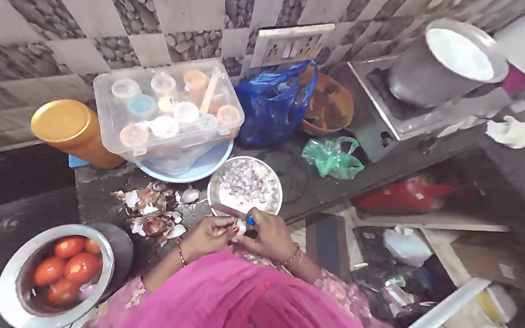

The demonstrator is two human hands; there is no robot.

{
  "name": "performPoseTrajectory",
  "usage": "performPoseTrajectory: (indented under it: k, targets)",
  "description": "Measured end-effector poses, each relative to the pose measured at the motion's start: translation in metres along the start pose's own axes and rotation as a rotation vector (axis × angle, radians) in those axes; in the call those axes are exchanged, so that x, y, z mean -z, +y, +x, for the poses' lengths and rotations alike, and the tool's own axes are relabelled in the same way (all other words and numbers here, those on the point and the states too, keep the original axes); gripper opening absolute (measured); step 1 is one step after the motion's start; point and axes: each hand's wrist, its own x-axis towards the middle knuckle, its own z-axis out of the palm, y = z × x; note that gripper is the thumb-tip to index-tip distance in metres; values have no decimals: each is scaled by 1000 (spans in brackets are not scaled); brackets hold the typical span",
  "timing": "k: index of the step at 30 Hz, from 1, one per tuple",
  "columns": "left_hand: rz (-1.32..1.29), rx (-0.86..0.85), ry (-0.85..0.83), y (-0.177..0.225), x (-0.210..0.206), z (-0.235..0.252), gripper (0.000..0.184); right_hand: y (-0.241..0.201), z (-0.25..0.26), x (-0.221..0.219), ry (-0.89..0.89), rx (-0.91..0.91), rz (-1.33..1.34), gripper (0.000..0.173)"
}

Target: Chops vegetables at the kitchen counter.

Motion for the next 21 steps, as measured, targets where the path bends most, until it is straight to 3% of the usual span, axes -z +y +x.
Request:
performPoseTrajectory:
  k: [6,13,16,21]
  targets:
    - [87,-31,7,4,4,6,23,2,4,-3,57,-26,-16,60]
    - [151,150,-31,19,10,9,23,3,13,-7,-15,0,-3,58]
    - [164,66,-5,10,12,11,24,1,18,-6,-46,-23,-37,58]
    - [196,51,48,7,11,12,23,2,20,-18,76,14,-110,54]
